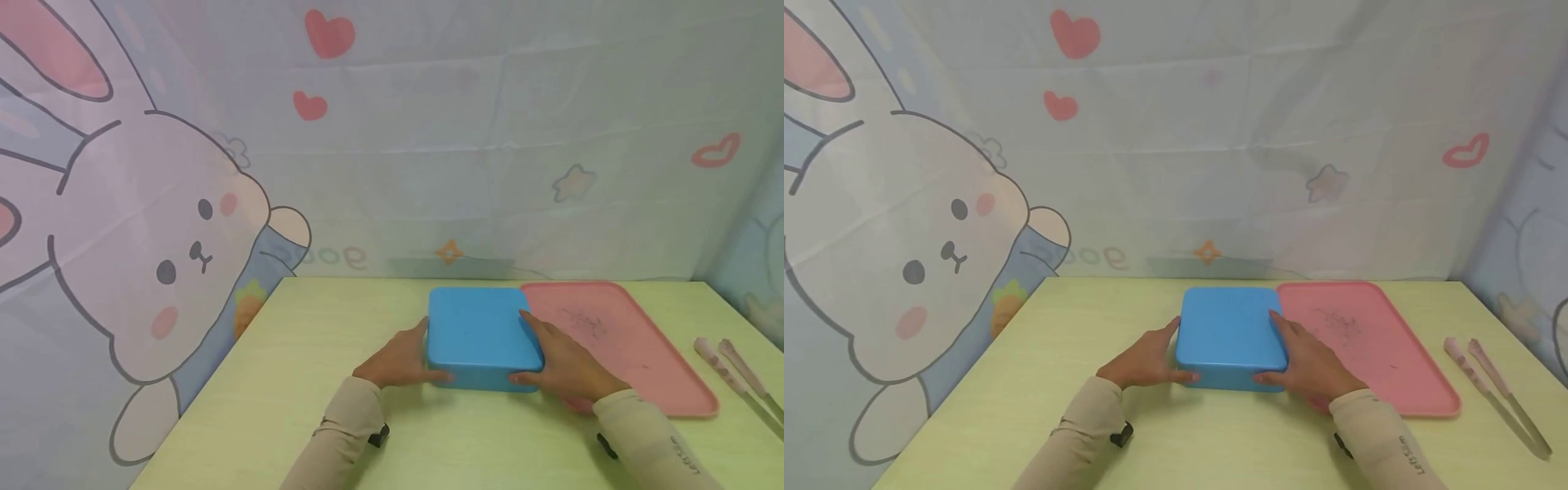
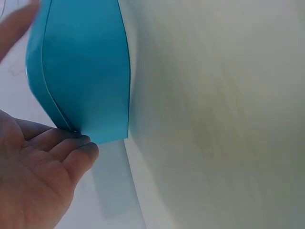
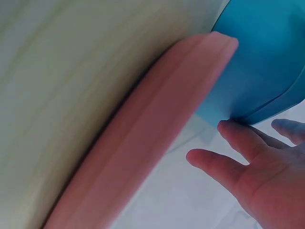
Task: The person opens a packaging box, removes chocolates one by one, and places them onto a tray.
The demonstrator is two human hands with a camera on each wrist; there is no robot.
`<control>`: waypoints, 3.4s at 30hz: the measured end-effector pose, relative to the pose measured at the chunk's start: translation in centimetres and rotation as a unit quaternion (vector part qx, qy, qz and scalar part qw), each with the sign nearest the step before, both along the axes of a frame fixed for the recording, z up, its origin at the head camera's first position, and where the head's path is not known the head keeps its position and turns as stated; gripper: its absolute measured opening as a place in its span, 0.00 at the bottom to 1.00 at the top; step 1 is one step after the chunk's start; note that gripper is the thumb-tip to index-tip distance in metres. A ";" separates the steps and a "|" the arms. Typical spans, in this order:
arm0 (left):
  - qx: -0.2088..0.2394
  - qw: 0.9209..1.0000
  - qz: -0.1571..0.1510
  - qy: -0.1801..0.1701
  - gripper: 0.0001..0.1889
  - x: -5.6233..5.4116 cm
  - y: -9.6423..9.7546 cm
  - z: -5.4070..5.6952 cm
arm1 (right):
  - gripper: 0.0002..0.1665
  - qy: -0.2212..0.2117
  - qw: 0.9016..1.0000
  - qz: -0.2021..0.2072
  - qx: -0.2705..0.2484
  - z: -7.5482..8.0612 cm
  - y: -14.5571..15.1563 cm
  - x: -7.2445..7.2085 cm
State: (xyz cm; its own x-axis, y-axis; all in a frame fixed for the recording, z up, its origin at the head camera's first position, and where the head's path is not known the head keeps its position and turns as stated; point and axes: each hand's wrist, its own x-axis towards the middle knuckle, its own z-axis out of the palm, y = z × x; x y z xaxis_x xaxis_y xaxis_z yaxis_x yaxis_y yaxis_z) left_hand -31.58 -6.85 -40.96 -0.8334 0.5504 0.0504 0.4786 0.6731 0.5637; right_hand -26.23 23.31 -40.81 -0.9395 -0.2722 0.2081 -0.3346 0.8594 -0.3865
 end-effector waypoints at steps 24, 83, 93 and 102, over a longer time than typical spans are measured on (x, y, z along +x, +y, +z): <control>-0.024 0.999 0.032 -0.008 0.58 1.3 -0.4 2.0 | 0.71 0.016 0.998 0.020 -0.059 1.4 0.9 0.1; 0.154 0.962 0.203 0.094 0.10 2.5 -6.3 5.2 | 0.22 0.076 0.972 -0.028 -0.219 4.6 -6.0 -0.1; 0.029 0.956 0.277 0.091 0.09 2.3 -14.7 5.3 | 0.40 0.013 0.979 0.059 -0.194 4.4 -15.3 0.6; -0.066 0.954 0.288 0.045 0.12 1.6 -18.7 3.6 | 0.78 -0.117 0.985 0.064 -0.110 2.2 -21.0 0.4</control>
